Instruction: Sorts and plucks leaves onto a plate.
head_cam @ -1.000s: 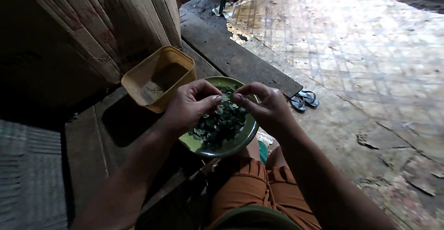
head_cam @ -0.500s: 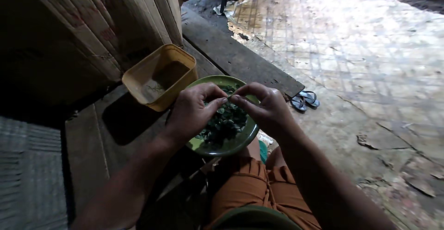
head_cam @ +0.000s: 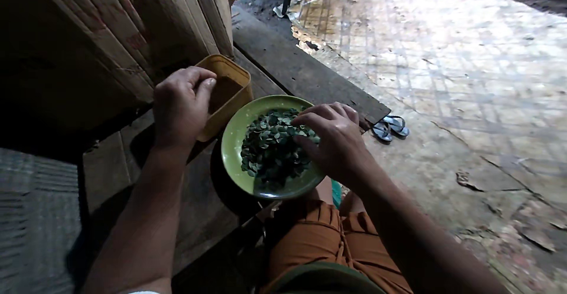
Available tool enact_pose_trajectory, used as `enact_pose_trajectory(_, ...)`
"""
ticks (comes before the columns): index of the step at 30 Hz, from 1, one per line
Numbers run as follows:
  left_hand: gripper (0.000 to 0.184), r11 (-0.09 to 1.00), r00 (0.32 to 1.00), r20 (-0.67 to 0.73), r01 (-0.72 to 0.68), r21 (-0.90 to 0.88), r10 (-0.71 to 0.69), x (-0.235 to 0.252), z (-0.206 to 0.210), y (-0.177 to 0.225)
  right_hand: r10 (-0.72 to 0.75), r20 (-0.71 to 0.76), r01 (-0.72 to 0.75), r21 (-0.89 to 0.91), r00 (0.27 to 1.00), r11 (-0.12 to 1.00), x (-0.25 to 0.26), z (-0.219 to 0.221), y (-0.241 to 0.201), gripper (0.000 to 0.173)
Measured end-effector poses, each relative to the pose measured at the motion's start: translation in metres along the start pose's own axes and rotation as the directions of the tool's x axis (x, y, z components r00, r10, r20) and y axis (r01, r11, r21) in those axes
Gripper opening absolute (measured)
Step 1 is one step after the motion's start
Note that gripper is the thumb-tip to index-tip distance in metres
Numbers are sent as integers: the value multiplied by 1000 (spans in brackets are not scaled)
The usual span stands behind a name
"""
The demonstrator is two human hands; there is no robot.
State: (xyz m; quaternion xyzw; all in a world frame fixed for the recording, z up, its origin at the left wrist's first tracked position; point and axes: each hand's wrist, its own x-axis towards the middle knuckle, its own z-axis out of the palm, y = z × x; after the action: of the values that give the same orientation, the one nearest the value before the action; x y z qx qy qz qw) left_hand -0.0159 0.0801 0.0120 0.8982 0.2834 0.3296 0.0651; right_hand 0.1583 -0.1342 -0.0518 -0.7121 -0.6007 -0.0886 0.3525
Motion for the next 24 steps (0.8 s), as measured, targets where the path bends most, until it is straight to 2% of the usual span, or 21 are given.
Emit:
enact_pose_trajectory(4, 35, 995, 997, 68, 25, 93, -31, 2, 4, -11, -79, 20, 81, -96, 997, 992, 1, 10, -11, 15)
enact_pose_trajectory(8, 32, 998, 991, 124, -38, -43, 43, -2, 10, 7, -91, 62, 98, -122, 994, 988, 7, 20, -11, 10)
enact_pose_trajectory(10, 30, 988, 987, 142, -62, -143, 82, -6, 12, 16, -80, 26, 82, -102, 996, 991, 8, 20, -5, 8)
enact_pose_trajectory(14, 26, 900, 946, 275, -36, -435, 170, -15, 14, 34, 21, -13, -20, 92, 1000, 996, 4, 3, 1, 16)
enact_pose_trajectory(16, 26, 812, 906, 369, 49, -582, 210, -20, 18, 44, 114, -7, -109, 226, 994, 968, 3, -7, -2, 17)
enact_pose_trajectory(19, 38, 678, 836, 480, 192, -709, 265, -27, 24, 55, 183, -5, -168, 369, 983, 914, 1, -10, 2, 18)
enact_pose_trajectory(21, 36, 616, 838, 486, 251, -747, 248, -32, 30, 61, 191, -11, -166, 449, 981, 878, 0, -6, 5, 18)
enact_pose_trajectory(24, 14, 565, 872, 461, 299, -769, 165, -38, 38, 64, 221, 46, -214, 504, 974, 837, 0, -7, 3, 15)
